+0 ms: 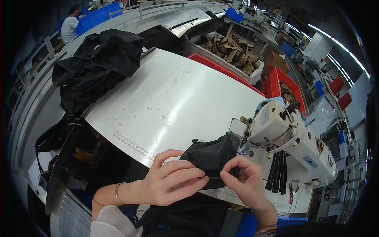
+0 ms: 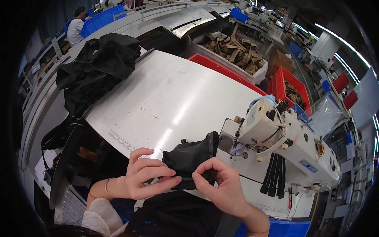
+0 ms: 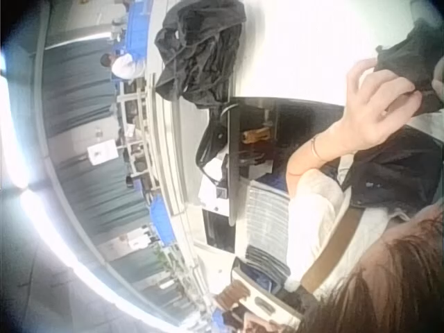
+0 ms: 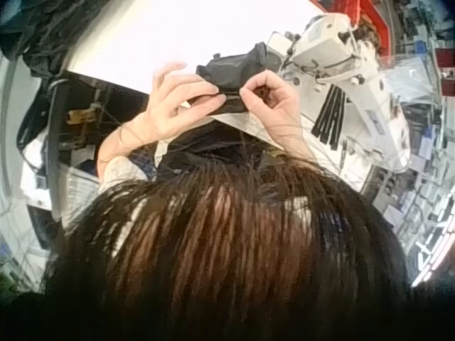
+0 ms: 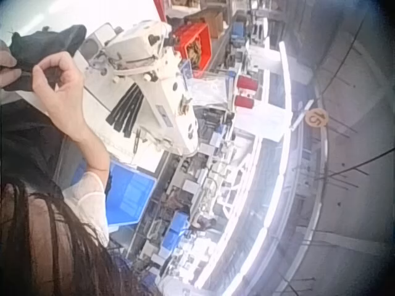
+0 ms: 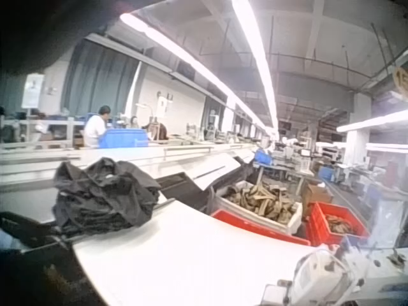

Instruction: Operating an industrial sewing machine to stitch together black leather or fabric panels for a bag.

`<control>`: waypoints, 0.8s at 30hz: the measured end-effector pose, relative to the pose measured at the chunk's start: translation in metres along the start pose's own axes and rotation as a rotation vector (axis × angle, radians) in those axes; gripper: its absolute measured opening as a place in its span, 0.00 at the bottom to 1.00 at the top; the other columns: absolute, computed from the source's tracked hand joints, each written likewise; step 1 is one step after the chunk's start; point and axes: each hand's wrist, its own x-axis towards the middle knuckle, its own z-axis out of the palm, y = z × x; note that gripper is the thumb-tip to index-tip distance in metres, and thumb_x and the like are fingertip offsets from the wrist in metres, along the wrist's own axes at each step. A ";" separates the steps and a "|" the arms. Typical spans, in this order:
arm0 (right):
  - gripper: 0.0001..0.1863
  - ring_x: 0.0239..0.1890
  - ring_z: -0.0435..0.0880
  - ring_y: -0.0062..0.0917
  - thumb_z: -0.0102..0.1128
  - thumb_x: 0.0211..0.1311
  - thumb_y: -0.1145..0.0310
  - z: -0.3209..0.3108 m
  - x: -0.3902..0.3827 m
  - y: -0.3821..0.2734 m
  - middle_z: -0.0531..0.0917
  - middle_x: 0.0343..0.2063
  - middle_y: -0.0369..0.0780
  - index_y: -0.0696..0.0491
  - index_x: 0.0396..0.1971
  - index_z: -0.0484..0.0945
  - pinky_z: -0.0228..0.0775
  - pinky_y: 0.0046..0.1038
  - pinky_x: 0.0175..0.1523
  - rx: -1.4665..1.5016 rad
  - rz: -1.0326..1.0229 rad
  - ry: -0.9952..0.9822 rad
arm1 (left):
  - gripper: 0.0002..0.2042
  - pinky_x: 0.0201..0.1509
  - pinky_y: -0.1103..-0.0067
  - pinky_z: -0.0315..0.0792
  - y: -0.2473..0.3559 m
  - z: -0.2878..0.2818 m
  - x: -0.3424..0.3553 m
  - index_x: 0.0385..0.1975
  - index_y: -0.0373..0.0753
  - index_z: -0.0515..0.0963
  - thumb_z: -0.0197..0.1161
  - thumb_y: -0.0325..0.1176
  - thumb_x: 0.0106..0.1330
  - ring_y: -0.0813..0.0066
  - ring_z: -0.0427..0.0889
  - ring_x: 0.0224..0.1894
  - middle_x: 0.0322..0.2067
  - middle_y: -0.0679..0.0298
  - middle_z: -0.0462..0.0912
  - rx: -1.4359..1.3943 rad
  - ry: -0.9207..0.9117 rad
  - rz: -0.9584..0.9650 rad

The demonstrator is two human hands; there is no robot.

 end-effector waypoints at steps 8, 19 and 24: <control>0.06 0.29 0.72 0.09 0.61 0.58 0.75 -0.001 0.002 0.002 0.77 0.28 0.32 0.58 0.33 0.73 0.64 0.13 0.34 0.024 0.019 -0.001 | 0.13 0.51 0.71 0.68 -0.002 0.003 -0.005 0.31 0.38 0.83 0.67 0.22 0.41 0.74 0.79 0.31 0.34 0.61 0.82 -0.027 -0.022 0.039; 0.05 0.28 0.71 0.08 0.60 0.59 0.74 -0.001 -0.002 0.002 0.75 0.27 0.30 0.57 0.33 0.73 0.63 0.12 0.33 -0.028 0.029 0.004 | 0.10 0.59 0.62 0.65 -0.007 -0.002 -0.006 0.34 0.31 0.77 0.65 0.20 0.51 0.73 0.79 0.33 0.43 0.54 0.77 -0.343 -0.166 -0.206; 0.06 0.28 0.71 0.08 0.59 0.59 0.75 -0.004 -0.004 0.002 0.75 0.27 0.31 0.57 0.34 0.73 0.63 0.13 0.33 -0.012 0.029 0.014 | 0.09 0.59 0.60 0.65 -0.007 -0.004 -0.006 0.32 0.31 0.77 0.65 0.20 0.51 0.73 0.79 0.31 0.41 0.56 0.78 -0.401 -0.143 -0.195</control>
